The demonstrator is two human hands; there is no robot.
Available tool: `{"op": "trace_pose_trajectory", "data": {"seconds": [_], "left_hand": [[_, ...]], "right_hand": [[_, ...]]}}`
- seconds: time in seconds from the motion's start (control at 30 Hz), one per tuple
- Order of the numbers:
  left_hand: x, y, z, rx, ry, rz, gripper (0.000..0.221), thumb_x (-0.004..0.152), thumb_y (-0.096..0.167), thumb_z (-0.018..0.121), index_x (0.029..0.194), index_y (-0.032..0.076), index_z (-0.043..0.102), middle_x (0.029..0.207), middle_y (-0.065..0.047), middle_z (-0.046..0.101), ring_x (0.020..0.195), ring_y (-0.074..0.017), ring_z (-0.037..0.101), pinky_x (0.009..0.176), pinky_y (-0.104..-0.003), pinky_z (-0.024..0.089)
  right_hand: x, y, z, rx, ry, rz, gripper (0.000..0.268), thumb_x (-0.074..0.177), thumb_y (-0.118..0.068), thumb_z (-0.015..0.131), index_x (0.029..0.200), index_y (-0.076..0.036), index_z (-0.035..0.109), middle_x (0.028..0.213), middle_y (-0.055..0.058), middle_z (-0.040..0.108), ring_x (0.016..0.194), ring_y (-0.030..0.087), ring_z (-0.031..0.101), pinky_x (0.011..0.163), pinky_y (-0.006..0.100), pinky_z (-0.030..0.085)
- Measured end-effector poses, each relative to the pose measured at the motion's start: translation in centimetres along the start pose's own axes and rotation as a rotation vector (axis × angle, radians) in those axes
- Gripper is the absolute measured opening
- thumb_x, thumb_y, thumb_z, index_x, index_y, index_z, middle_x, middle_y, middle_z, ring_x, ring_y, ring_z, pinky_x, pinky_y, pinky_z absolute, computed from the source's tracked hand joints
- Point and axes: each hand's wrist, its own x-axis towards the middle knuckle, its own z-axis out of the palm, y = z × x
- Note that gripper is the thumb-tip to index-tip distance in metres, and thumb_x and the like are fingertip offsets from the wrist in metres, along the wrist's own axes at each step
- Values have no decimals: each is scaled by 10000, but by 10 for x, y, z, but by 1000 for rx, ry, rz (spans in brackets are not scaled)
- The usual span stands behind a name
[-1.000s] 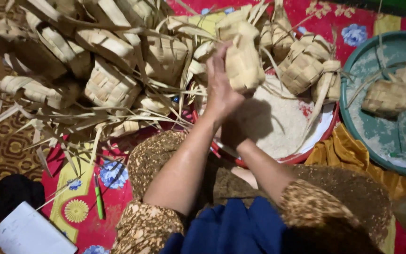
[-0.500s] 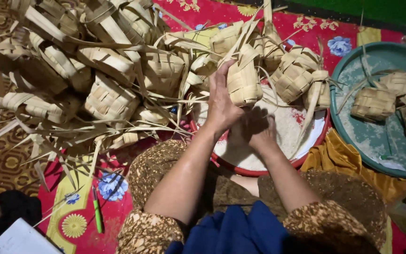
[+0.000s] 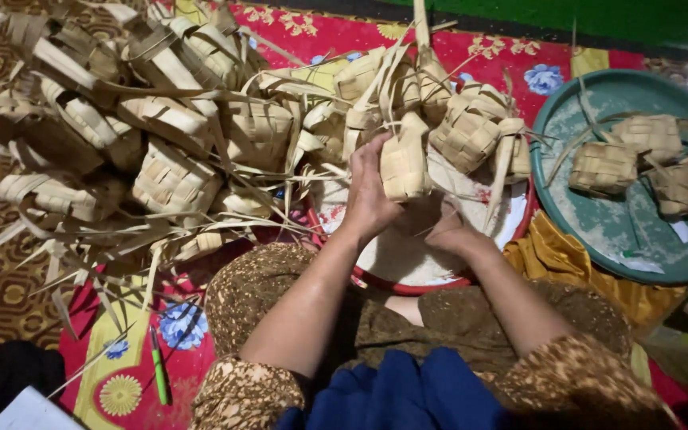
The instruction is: Filling woven palm leaf pouches (ketupat) with raw rice in preparation for cooking.
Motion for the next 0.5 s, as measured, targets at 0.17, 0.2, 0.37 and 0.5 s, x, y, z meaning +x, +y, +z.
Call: {"op": "trace_pose_trajectory", "data": {"seconds": [0.17,0.2,0.37,0.5], "left_hand": [[-9,3,10,416,-187,-124,1112,611,-78,843,1520,295,323,1463,-264,286,1333,-561,449,1092,-625,448],[-11,-5,13,479,-202,-163,1109,607,-70,858,1508,291,321,1462,-264,289,1310,-556,474,1076,-617,474],[-23,-2,23,687,-290,-246,1024,638,-74,832,1469,289,357,1478,-236,271,1293,-546,465,997,-619,524],[-22,-33,29,750,-344,-345,1033,621,-32,902,1451,215,339,1529,-248,144,1340,-592,328,944,-678,542]], "right_hand": [[-9,-19,-80,619,-41,199,665,759,52,721,1377,-156,588,1447,71,447,1044,298,639,741,399,630],[-7,-25,-83,906,6,541,533,844,-86,676,1345,-260,634,1261,-47,697,831,208,728,565,368,622],[14,-36,-37,1332,-7,605,629,853,-49,573,1448,-248,539,1074,66,628,886,295,650,685,576,622],[15,-66,-31,1104,-67,631,691,799,-30,617,1459,-200,502,1094,45,542,936,227,590,749,508,662]]}}
